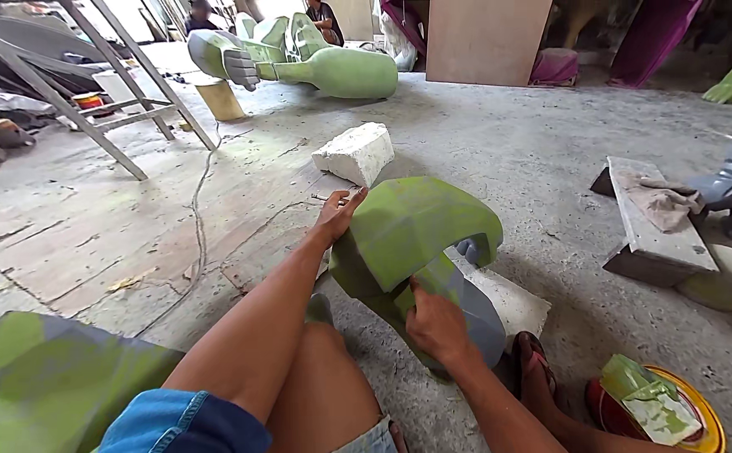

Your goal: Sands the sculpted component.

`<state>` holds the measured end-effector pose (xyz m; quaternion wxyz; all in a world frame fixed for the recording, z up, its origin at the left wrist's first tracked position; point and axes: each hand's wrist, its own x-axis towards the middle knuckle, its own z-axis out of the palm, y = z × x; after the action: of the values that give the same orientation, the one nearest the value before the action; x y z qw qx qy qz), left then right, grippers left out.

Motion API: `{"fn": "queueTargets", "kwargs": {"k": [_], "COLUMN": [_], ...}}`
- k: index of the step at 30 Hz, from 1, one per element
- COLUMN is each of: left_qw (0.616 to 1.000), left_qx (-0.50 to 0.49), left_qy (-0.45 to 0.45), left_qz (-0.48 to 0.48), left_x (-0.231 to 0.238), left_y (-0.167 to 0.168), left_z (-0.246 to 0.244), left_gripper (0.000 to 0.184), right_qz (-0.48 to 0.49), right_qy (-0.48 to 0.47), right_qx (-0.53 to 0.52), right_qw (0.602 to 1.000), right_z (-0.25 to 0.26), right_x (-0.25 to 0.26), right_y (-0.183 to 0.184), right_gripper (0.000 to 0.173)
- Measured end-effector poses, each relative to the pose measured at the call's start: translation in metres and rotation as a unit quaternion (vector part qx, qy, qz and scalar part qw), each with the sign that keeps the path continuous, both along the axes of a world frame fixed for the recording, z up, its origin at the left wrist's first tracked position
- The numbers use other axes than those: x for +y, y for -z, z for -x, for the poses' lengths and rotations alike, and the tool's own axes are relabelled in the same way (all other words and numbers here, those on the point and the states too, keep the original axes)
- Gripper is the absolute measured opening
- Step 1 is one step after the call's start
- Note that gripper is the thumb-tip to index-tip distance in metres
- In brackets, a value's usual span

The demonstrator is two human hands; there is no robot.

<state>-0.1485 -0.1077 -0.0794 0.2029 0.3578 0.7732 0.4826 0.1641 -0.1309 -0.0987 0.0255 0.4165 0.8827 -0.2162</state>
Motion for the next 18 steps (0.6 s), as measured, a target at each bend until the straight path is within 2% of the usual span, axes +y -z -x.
{"fn": "queueTargets", "kwargs": {"k": [2, 5, 10, 18], "left_qw": [1.0, 1.0, 1.0, 1.0], "left_qx": [-0.006, -0.002, 0.001, -0.002], "left_qy": [0.0, 0.0, 0.002, -0.001], "left_qz": [-0.004, -0.005, -0.006, -0.006], "left_x": [0.0, -0.001, -0.001, 0.0], "left_y": [0.001, 0.0, -0.001, -0.003], "left_z": [-0.001, -0.001, -0.002, -0.003], "left_gripper": [0.091, 0.091, 0.09, 0.092], "right_qz": [-0.008, 0.015, 0.013, -0.009], "right_qy": [0.03, 0.061, 0.045, 0.025], "right_qx": [0.022, 0.025, -0.009, -0.047], "right_qw": [0.999, 0.998, 0.999, 0.999], "right_z": [-0.008, -0.013, -0.003, 0.015], "right_x": [0.006, 0.021, 0.027, 0.008], "right_y": [0.001, 0.0, -0.006, -0.008], "right_gripper": [0.058, 0.064, 0.067, 0.069]}}
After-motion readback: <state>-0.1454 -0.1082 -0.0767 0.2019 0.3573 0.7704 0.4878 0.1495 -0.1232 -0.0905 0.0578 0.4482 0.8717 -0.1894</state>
